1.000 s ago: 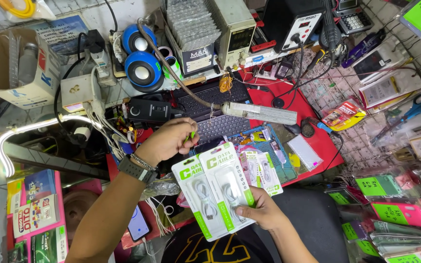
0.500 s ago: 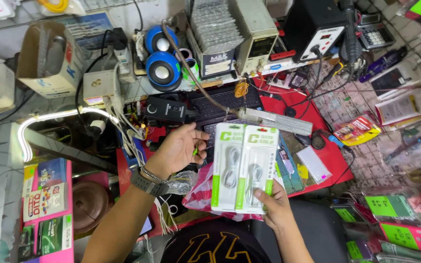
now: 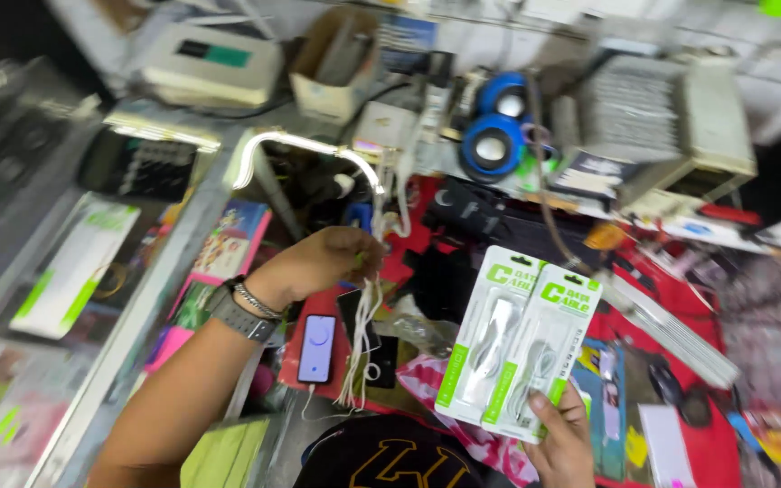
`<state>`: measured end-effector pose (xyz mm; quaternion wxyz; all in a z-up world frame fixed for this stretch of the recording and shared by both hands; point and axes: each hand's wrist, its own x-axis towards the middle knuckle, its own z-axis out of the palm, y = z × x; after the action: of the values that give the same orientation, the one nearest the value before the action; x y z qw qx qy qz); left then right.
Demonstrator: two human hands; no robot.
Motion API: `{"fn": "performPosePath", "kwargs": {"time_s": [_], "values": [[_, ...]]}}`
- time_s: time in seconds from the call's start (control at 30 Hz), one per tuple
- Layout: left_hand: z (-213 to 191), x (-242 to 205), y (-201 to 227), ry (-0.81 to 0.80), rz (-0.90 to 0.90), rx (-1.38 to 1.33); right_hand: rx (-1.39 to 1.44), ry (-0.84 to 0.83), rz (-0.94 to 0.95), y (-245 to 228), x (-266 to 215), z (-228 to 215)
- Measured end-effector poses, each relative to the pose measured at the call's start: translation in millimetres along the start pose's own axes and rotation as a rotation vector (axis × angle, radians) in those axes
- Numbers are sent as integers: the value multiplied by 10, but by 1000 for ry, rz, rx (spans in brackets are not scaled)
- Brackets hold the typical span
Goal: Picking up packaged mobile phone cables from a desk and hanging them onto a wall-mounted display rack.
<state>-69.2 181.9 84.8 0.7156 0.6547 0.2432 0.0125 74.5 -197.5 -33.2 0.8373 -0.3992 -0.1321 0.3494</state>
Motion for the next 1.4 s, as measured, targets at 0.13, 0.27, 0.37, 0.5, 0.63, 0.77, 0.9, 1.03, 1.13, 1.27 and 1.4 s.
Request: {"fn": "performPosePath", "kwargs": {"time_s": [0.13, 0.27, 0.37, 0.5, 0.63, 0.77, 0.9, 1.03, 1.13, 1.27, 1.4], "values": [[-213, -937, 216, 192, -72, 377, -21, -52, 97, 413, 181, 16], [-398, -1610, -114, 445, -353, 556, 45, -277, 257, 701, 306, 307], [-697, -2097, -655, 667, -540, 776, 53, -374, 414, 990, 425, 480], [-956, -2771, -1052, 1019, -640, 912, 29, -457, 639, 1189, 568, 825], [-1184, -3297, -1254, 1165, -681, 900, -45, -572, 661, 1422, 660, 961], [-1218, -3450, -1244, 1246, -584, 698, -127, -536, 746, 1476, 676, 1265], [-1328, -3436, -1505, 1211, -435, 778, -176, -503, 770, 1469, 661, 1429], [-1380, -3402, -1542, 1169, -354, 854, -222, -392, 801, 1473, 646, 1534], [-1330, -3403, -1439, 1124, -430, 841, -243, -389, 766, 1470, 637, 1557], [-1128, -3455, -1250, 1180, -370, 1012, -219, -417, 758, 1496, 670, 1455], [-597, -3357, -765, 1280, -214, 824, -243, -369, 736, 1521, 689, 1377]]}}
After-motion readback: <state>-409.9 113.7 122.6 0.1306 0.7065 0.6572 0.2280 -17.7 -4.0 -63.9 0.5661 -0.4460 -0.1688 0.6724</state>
